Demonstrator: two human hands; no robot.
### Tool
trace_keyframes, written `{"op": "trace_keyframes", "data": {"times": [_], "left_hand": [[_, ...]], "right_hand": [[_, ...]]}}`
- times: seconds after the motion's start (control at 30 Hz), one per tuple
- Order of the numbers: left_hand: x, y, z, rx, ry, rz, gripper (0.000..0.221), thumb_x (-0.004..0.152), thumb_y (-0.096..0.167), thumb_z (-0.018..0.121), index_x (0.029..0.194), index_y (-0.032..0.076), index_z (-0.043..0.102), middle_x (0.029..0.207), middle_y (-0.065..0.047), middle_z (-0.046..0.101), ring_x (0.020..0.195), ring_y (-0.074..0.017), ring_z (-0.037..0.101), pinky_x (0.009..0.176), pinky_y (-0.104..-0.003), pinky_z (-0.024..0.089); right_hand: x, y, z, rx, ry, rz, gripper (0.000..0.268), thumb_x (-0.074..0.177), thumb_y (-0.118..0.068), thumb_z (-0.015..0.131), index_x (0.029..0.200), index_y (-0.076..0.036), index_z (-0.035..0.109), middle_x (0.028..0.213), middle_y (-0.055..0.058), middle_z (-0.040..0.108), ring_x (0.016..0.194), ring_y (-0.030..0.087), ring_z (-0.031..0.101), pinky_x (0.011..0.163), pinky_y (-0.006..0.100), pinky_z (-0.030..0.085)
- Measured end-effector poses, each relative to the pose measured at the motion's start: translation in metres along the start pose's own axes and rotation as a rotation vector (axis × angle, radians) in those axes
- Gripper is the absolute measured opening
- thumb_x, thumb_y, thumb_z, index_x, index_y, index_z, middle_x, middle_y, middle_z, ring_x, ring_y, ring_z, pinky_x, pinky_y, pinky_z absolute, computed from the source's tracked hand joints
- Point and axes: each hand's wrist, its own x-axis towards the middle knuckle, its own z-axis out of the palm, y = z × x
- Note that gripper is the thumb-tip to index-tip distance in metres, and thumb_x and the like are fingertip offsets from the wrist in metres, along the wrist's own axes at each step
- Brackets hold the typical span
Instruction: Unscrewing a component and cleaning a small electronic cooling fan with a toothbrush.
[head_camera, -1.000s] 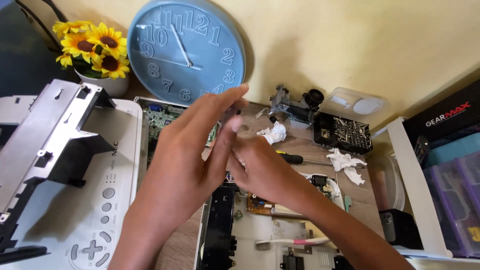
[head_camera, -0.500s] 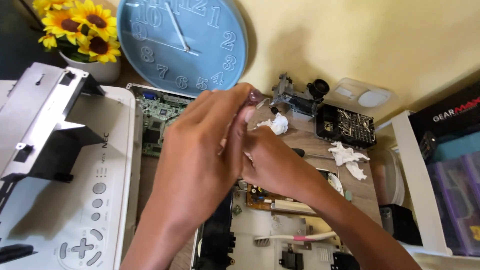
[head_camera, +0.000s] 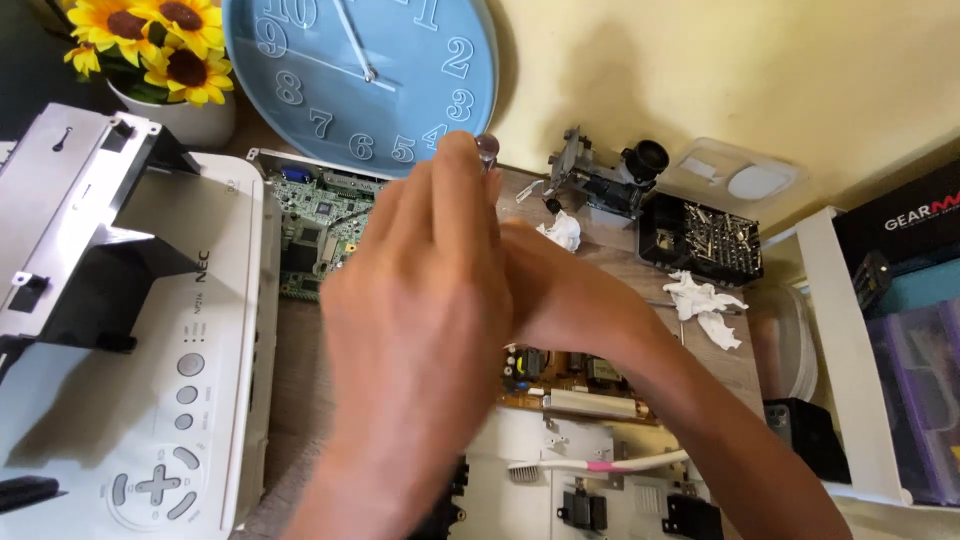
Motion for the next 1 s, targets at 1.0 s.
{"op": "trace_keyframes", "data": {"times": [1.0], "left_hand": [[0.006,-0.036,-0.014,-0.622,-0.166,0.159,0.038,0.115,0.013,0.044,0.152,0.006,0.042,0.118,-0.011,0.071,0.100,-0.0225,0.073,0.080,-0.034,0.054]], "right_hand": [[-0.015,-0.006,0.029,0.122,0.256,-0.056,0.017,0.080,0.009,0.044,0.071,-0.005,0.041,0.060,0.012,0.043,0.055,0.023,0.035,0.054,0.038,0.027]]}}
